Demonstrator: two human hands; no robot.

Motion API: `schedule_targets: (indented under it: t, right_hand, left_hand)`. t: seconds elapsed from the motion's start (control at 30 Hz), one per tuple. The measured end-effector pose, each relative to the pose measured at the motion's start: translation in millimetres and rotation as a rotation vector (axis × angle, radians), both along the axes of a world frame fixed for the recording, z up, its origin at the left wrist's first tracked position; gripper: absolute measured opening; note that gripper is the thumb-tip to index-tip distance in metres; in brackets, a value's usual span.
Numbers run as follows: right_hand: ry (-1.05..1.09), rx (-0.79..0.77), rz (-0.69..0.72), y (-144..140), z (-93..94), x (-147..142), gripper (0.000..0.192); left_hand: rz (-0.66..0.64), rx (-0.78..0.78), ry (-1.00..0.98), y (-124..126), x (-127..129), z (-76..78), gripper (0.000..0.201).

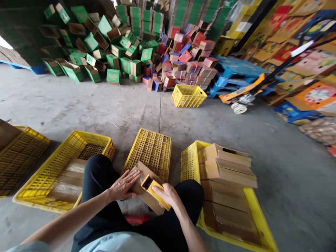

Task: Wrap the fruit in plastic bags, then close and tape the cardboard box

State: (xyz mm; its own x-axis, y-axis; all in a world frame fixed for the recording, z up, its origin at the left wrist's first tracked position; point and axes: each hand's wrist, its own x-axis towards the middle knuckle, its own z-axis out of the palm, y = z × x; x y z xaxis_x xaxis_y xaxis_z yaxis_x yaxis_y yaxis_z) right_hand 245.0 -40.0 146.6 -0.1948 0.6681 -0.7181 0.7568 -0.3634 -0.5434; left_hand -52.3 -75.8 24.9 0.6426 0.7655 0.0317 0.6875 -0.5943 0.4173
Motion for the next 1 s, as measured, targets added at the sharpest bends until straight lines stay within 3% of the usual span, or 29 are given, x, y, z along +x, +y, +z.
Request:
schedule_targets:
  t: [0.17, 0.37, 0.6, 0.8, 1.0]
  right_hand:
    - [0.055, -0.009, 0.003, -1.2, 0.4, 2.2, 0.043]
    - [0.055, -0.053, -0.035, -13.6, 2.4, 27.2, 0.042]
    - [0.025, -0.022, -0.053, -18.3, 0.9, 28.8, 0.043]
    - [0.008, -0.021, -0.014, -16.3, -9.1, 29.3, 0.045]
    - [-0.013, -0.027, -0.014, -14.2, -8.1, 26.8, 0.045]
  left_hand:
    - [0.023, 0.019, 0.052, -7.0, -0.6, -5.2, 0.102]
    - [0.011, -0.007, 0.086, -3.6, -0.9, -9.1, 0.106]
    - [-0.005, 0.016, 0.106, -5.5, -2.2, -4.5, 0.107]
    - [0.014, 0.053, 0.08, -4.4, 17.9, 6.4, 0.108]
    - [-0.112, 0.059, -0.035, 7.1, 34.8, 3.0, 0.11]
